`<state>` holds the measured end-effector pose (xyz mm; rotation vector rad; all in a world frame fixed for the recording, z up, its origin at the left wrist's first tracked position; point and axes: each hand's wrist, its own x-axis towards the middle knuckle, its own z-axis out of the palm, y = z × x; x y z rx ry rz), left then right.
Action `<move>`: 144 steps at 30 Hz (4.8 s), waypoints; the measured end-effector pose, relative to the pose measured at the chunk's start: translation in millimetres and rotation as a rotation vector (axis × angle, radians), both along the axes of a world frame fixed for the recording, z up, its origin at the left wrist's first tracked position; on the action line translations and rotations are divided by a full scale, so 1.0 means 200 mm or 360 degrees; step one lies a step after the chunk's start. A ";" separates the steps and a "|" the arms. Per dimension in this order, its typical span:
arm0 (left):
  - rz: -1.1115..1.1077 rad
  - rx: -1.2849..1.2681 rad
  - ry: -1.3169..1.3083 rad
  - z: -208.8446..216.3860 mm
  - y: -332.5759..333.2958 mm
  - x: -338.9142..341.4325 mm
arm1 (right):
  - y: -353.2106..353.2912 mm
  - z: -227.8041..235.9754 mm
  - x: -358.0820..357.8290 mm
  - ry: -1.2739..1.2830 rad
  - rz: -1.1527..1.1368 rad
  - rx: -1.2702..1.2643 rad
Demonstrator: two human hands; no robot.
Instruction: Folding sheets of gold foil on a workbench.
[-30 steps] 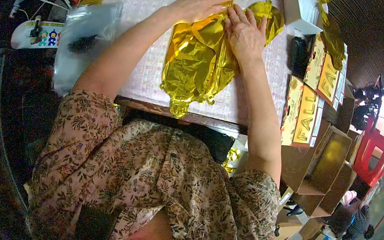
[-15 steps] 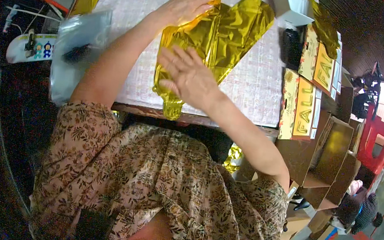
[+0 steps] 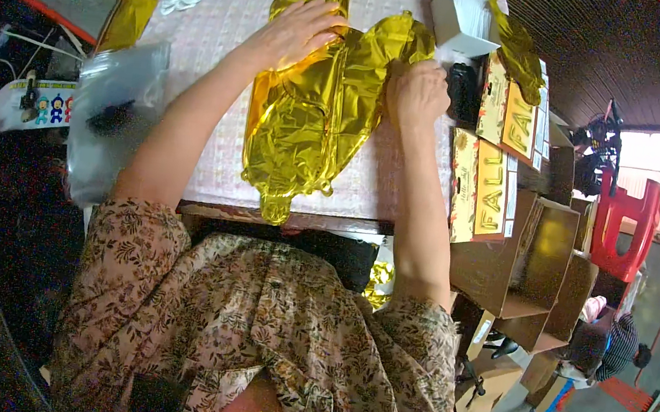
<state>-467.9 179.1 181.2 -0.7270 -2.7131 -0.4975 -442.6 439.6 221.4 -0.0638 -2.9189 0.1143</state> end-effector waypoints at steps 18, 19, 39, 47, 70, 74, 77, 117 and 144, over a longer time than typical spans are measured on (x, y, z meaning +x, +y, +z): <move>0.0090 -0.0061 -0.0097 -0.01 0.03 0.03 | 0.05 -0.06 -0.07 0.0464 0.0149 -0.0940; 0.0133 -0.0033 -0.0134 0.00 0.03 0.02 | 0.05 -0.07 -0.09 0.0370 0.0201 -0.1285; 0.0189 -0.0165 -0.0091 -0.05 0.00 0.01 | 0.03 -0.23 -0.17 0.0603 0.0079 -0.1388; 0.0234 -0.0152 -0.0179 0.01 0.01 0.03 | 0.01 0.03 0.05 0.0222 0.0043 -0.1851; -0.0029 0.0301 0.0197 -0.21 -0.07 -0.12 | -0.31 -0.15 0.14 0.0104 0.0652 -0.0716; -0.0090 0.0371 0.0114 -0.17 -0.05 -0.08 | -0.45 -0.16 0.21 0.0049 0.0646 -0.0470; -0.0078 0.0471 -0.0012 -0.05 -0.04 -0.03 | -0.46 -0.18 0.23 0.0089 0.0639 -0.0384; -0.0170 0.0363 -0.0537 0.15 0.04 -0.39 | -0.52 -0.20 0.26 0.0221 0.0562 -0.0145; -0.0046 0.0071 -0.0155 -0.05 0.01 -0.58 | -0.54 -0.13 0.35 0.0043 0.1214 -0.0031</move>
